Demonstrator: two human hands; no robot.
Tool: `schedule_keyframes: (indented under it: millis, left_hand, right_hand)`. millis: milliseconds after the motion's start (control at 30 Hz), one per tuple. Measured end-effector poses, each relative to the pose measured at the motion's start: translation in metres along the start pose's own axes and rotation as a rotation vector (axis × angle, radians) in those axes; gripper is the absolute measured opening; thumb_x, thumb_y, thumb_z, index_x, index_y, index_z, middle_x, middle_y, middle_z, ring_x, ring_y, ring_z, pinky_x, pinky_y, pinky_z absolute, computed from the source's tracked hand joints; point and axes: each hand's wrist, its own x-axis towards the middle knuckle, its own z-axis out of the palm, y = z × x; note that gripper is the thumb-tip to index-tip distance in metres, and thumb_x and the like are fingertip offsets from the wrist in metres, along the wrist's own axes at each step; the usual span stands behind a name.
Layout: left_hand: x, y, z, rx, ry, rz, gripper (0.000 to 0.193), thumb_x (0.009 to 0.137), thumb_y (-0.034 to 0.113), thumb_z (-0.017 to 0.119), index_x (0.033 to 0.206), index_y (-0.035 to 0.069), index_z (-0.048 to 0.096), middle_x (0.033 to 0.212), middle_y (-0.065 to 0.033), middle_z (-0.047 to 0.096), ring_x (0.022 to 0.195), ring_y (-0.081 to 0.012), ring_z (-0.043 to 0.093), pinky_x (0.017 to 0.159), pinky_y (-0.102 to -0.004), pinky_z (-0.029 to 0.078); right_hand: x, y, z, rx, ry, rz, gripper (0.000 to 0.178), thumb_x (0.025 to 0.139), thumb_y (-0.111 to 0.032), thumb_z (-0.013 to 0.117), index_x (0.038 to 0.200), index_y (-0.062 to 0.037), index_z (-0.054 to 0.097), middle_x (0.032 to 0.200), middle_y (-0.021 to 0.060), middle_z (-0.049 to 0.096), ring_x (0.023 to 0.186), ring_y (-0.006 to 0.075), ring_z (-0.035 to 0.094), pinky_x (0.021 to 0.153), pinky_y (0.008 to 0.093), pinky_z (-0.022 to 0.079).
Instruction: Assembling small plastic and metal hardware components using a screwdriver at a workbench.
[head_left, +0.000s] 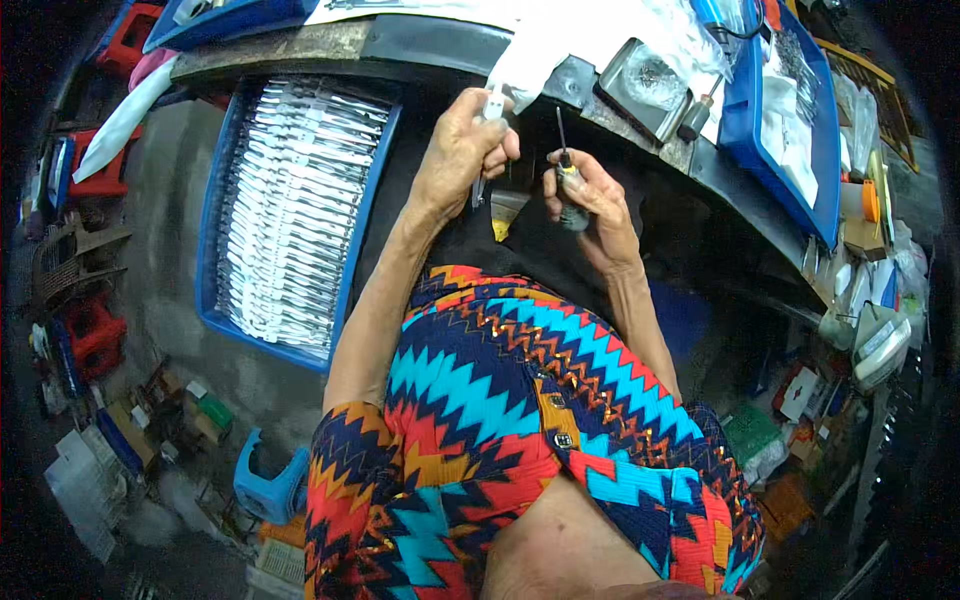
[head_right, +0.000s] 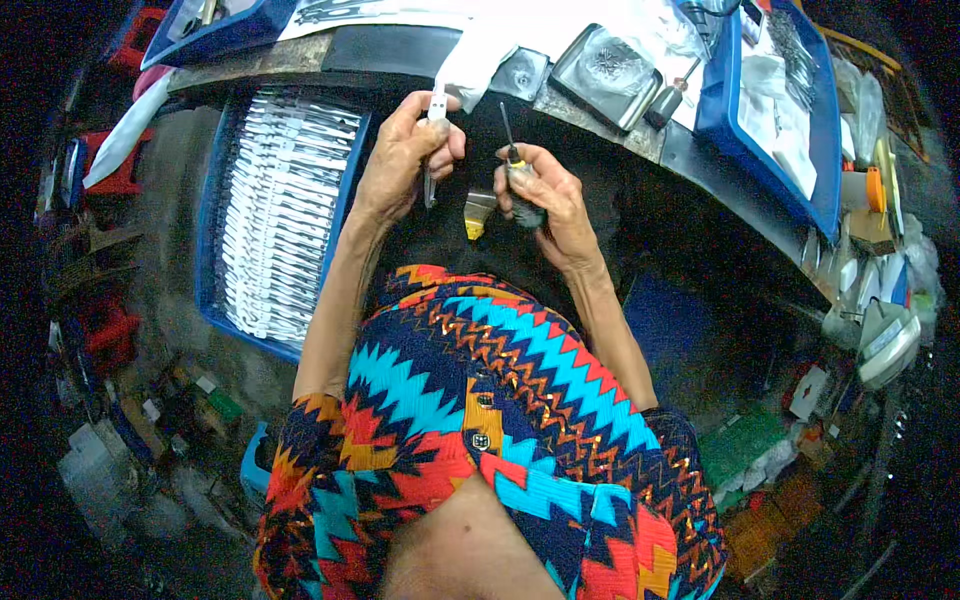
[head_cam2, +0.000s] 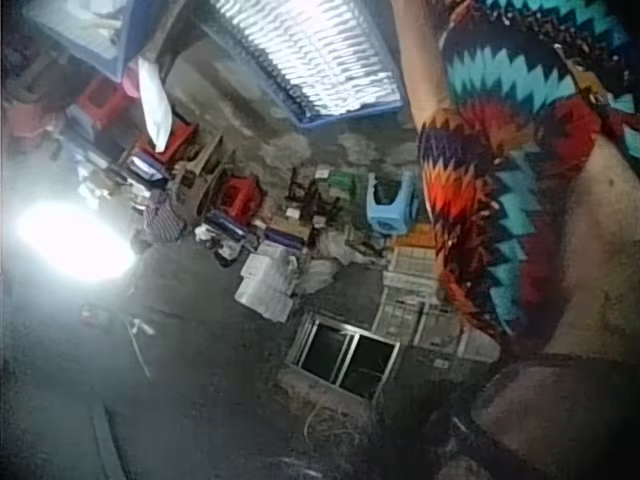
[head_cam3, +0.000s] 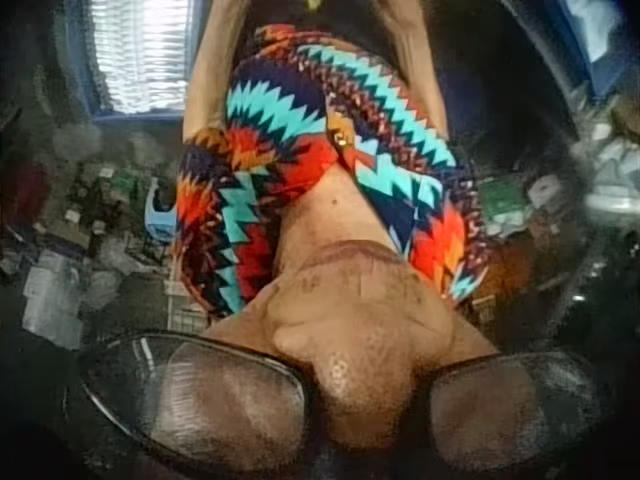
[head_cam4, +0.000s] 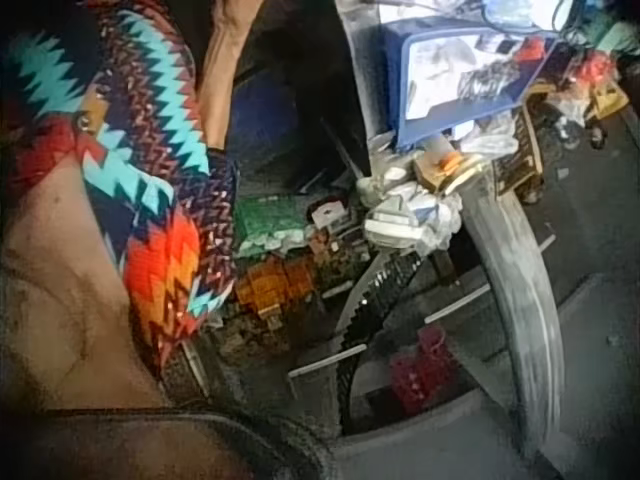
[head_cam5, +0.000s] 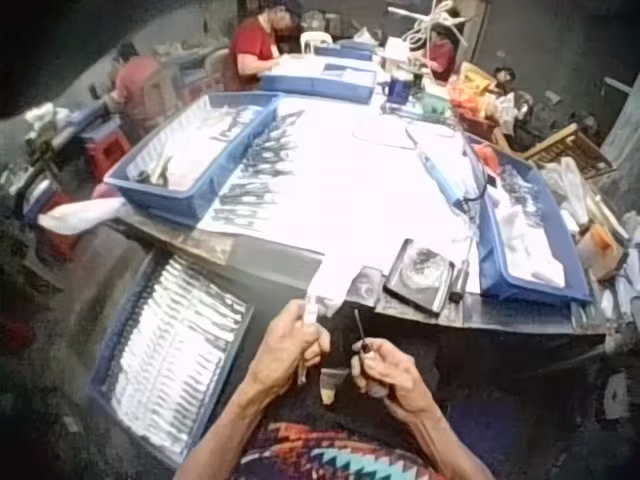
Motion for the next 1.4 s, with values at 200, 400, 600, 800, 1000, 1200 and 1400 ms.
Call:
schedule_keyframes:
  millis: [200, 400, 600, 800, 1000, 1200, 1400]
  left_hand:
    - [-0.024, -0.008, -0.011, -0.283, 0.09, -0.009, 0.024, 0.091, 0.018, 0.047, 0.105, -0.002, 0.047, 0.087, -0.0129, 0.06, 0.071, -0.0129, 0.054, 0.066, -0.0231, 0.045]
    - [-0.042, -0.016, -0.009, -0.222, 0.202, 0.026, 0.023, 0.091, 0.018, 0.046, 0.104, -0.001, 0.049, 0.098, -0.0163, 0.061, 0.082, -0.0151, 0.056, 0.079, -0.0251, 0.042]
    - [-0.043, -0.026, -0.011, -0.112, 0.22, -0.045, 0.016, 0.09, 0.013, 0.045, 0.101, 0.003, 0.051, 0.089, -0.0091, 0.062, 0.068, -0.0063, 0.049, 0.057, -0.0177, 0.033]
    - [-0.047, -0.03, -0.009, -0.128, 0.222, -0.115, 0.018, 0.088, 0.013, 0.051, 0.101, 0.001, 0.051, 0.084, -0.0065, 0.059, 0.068, -0.0081, 0.052, 0.059, -0.019, 0.039]
    - [-0.061, -0.034, -0.005, -0.039, 0.236, -0.153, 0.018, 0.083, 0.01, 0.058, 0.096, -0.001, 0.052, 0.077, -0.0048, 0.057, 0.063, -0.0086, 0.052, 0.055, -0.0187, 0.041]
    - [-0.076, -0.038, -0.004, 0.241, 0.222, -0.24, 0.013, 0.083, 0.012, 0.059, 0.079, 0.001, 0.052, 0.063, -0.0018, 0.053, 0.052, -0.0065, 0.048, 0.048, -0.0184, 0.038]
    - [-0.081, -0.037, -0.006, 0.509, 0.239, -0.25, 0.017, 0.085, 0.015, 0.057, 0.076, 0.001, 0.052, 0.059, -0.001, 0.051, 0.05, -0.0052, 0.045, 0.045, -0.0194, 0.035]
  right_hand:
    - [0.004, 0.0, 0.028, -0.408, 0.01, 0.013, 0.02, 0.077, -0.013, 0.06, 0.09, -0.0008, 0.051, 0.076, 0.0035, 0.057, 0.064, 0.0086, 0.051, 0.06, 0.0215, 0.042]
    - [0.01, 0.022, 0.049, -0.584, 0.067, -0.056, 0.015, 0.071, -0.009, 0.066, 0.074, -0.004, 0.052, 0.064, -0.0015, 0.051, 0.057, 0.0051, 0.047, 0.051, 0.0214, 0.039]
    - [0.01, 0.031, 0.05, -0.578, 0.135, -0.04, 0.014, 0.07, -0.006, 0.065, 0.074, -0.0024, 0.052, 0.065, -0.001, 0.052, 0.061, 0.0053, 0.049, 0.053, 0.0224, 0.041]
    - [0.008, 0.035, 0.039, -0.615, 0.099, -0.081, 0.014, 0.068, -0.003, 0.064, 0.075, -0.0021, 0.051, 0.067, 0.001, 0.054, 0.061, 0.006, 0.049, 0.052, 0.0225, 0.042]
    - [0.005, 0.04, 0.034, -0.652, 0.099, -0.154, 0.015, 0.069, -0.003, 0.062, 0.078, -0.0024, 0.05, 0.067, 0.0017, 0.053, 0.06, 0.0068, 0.049, 0.051, 0.0233, 0.041]
    - [0.0, 0.041, 0.033, -0.695, 0.06, -0.122, 0.015, 0.07, -0.003, 0.061, 0.08, -0.0023, 0.05, 0.069, 0.0031, 0.053, 0.061, 0.0078, 0.049, 0.053, 0.0242, 0.042]
    - [-0.003, 0.05, 0.031, -0.647, 0.053, -0.115, 0.015, 0.071, -0.003, 0.061, 0.08, -0.0021, 0.05, 0.071, 0.0042, 0.055, 0.066, 0.0086, 0.051, 0.057, 0.0247, 0.044]
